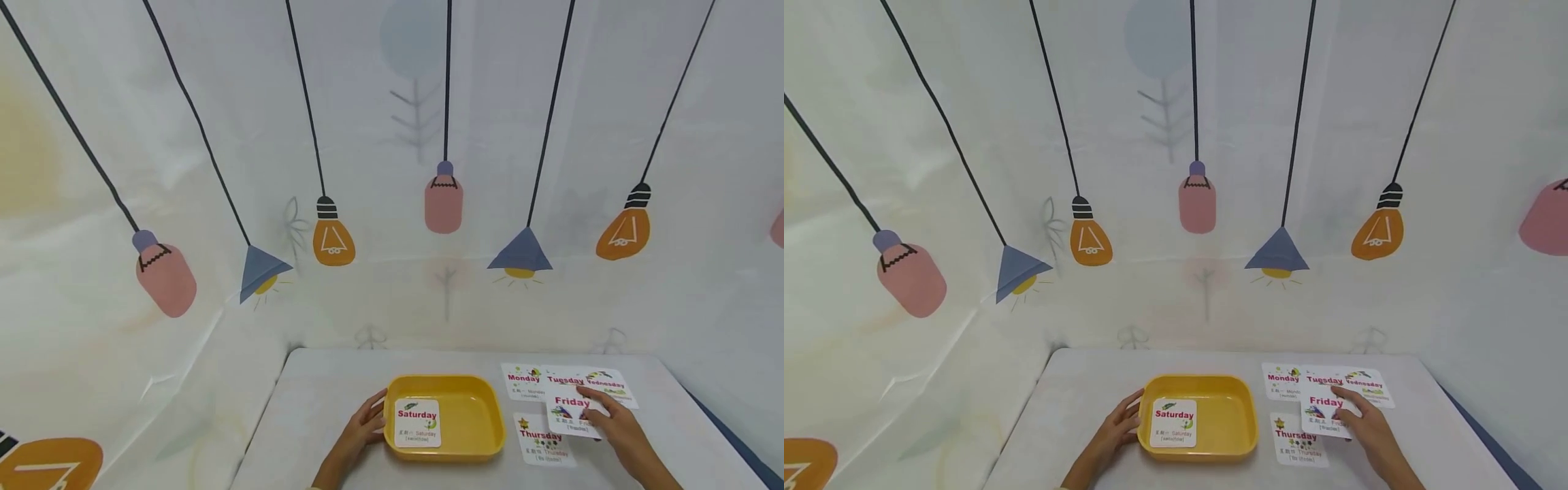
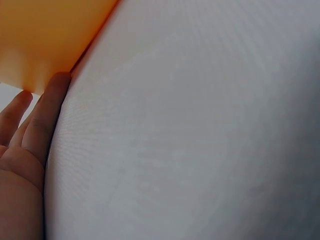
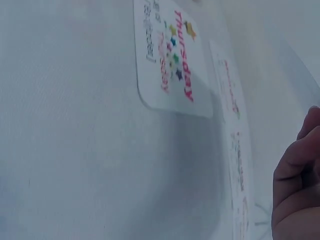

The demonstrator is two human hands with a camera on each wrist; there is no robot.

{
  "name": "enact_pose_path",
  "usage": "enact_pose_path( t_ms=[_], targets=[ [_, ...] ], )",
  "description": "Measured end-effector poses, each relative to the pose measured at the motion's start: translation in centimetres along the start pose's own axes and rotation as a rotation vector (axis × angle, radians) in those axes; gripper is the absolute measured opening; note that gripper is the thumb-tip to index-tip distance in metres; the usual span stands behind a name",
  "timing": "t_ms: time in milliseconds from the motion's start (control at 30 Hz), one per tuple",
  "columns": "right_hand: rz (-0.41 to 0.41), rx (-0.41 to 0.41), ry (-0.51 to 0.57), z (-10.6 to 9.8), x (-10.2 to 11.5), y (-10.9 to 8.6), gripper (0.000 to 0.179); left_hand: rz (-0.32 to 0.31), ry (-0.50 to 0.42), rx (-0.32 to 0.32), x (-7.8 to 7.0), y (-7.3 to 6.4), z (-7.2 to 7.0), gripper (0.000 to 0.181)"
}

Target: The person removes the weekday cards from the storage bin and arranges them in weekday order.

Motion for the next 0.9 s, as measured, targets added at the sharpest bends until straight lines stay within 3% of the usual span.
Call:
enact_pose_path(
  t_ms=[200, 567, 900],
  targets=[
    [0.116, -0.05, -0.054, -1.8, -2.9, -0.1, 0.063, -0.003, -0.015, 0.015, 0.1, -0.5, -0.1, 0.065],
    [0.202, -0.061, -0.137, -2.9, -6.3, 0.6, 0.059, -0.015, -0.018, -0.005, -0.2, -0.2, 0.0, 0.065],
    [0.158, -0.014, -0.291, -2.2, -6.0, 1.4, 0.056, -0.009, 0.0, -0.006, 0.0, -0.3, 0.1, 0.065]
  ],
)
Point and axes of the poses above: each hand's wrist, its own y-axis towards the middle knuckle, its own z-axis out of the palm, x = y × z, the point moved 3 cm from there along y, towards the middle knuckle, and after that the axes turned 14 degrees about x, right-handed, at the moved point
